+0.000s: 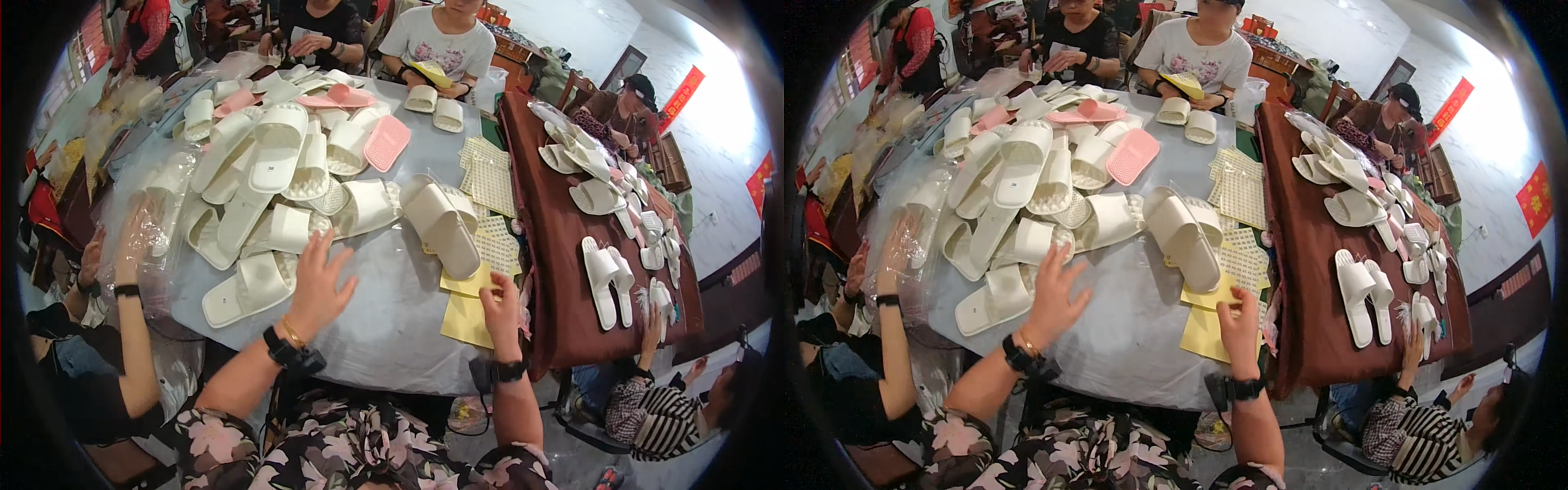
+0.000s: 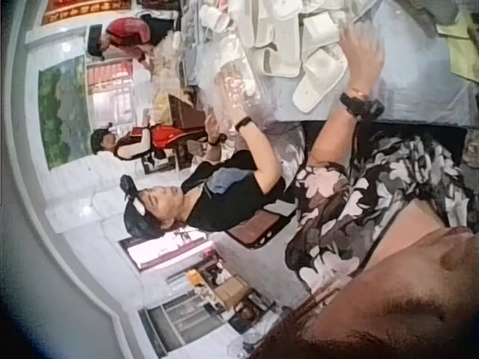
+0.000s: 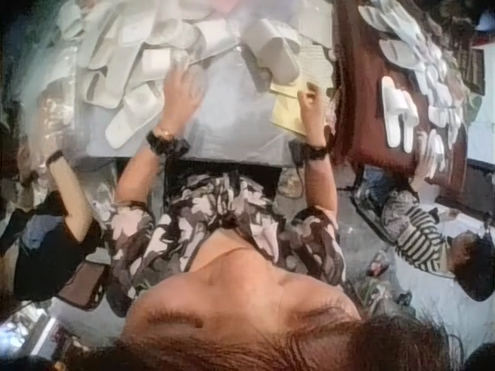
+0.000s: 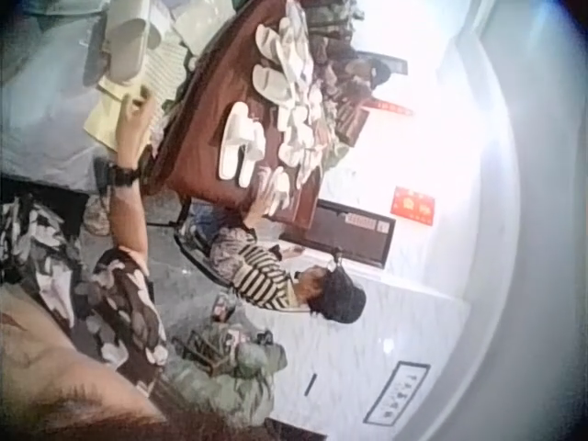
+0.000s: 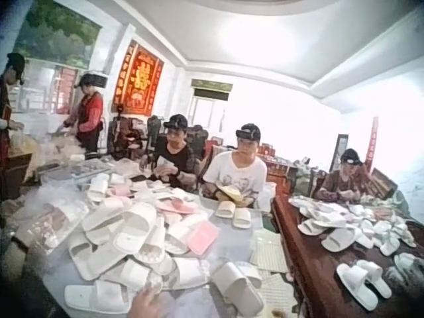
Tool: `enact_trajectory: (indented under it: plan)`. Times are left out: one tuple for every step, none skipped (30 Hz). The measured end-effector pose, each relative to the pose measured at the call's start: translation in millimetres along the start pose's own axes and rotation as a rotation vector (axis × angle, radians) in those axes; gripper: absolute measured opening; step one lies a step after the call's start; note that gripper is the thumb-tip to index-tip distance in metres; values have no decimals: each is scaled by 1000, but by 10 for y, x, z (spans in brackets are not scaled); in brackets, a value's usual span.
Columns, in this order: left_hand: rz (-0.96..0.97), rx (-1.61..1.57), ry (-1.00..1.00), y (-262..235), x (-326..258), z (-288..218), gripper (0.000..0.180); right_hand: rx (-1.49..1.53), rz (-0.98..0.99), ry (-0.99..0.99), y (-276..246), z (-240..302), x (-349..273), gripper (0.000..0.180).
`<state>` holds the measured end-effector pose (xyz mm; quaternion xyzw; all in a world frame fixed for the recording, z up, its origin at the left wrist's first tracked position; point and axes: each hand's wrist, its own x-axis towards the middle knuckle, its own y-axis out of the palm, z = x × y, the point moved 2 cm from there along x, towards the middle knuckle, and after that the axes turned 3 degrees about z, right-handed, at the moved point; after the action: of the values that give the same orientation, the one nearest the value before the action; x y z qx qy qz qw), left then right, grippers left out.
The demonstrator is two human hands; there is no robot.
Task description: Assembling white slippers by attaching the upper components and applying stickers to the soles.
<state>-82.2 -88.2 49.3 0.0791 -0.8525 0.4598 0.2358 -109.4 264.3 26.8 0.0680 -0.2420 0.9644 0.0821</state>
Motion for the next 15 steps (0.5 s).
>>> enact_trajectory:
  plan:
    - [0, -4, 0, 106, -123, -18, 48, -110, -46, -93, 26, -70, 130, 38]
    - [54, -68, -5, 216, -226, -38, 47, -216, -94, -186, 48, -99, 232, 41]
    - [109, -131, -9, 290, -309, -67, 46, -215, -97, -185, 80, -142, 322, 41]
    - [108, -131, -11, 299, -363, -116, 46, -186, -25, -133, 144, -163, 415, 40]
    - [142, -153, 6, 311, -401, -184, 46, -159, 44, -81, 187, -186, 490, 40]
    - [176, -174, 24, 329, -432, -237, 46, -162, 42, -80, 196, -202, 566, 40]
    - [173, -172, 23, 350, -464, -251, 46, -146, 128, 5, 228, -205, 646, 34]
    - [194, -206, 16, 388, -489, -255, 47, -130, 213, 91, 246, -212, 692, 27]
    - [216, -241, 11, 410, -498, -261, 48, -129, 210, 89, 228, -207, 708, 27]
    - [213, -239, 8, 405, -505, -254, 48, 33, 197, 177, 224, -160, 711, 24]
    - [219, -249, -4, 402, -507, -248, 49, 194, 182, 266, 210, -108, 700, 21]
    - [225, -261, -14, 401, -503, -244, 50, 194, 182, 265, 184, -56, 680, 21]
    - [225, -261, -18, 391, -503, -242, 50, 415, 162, 261, 161, -3, 642, 18]
    - [236, -344, -75, 378, -495, -231, 52, 635, 141, 259, 137, 124, 590, 16]
    - [247, -427, -133, 360, -481, -224, 54, 749, 115, 275, 112, 259, 523, 16]
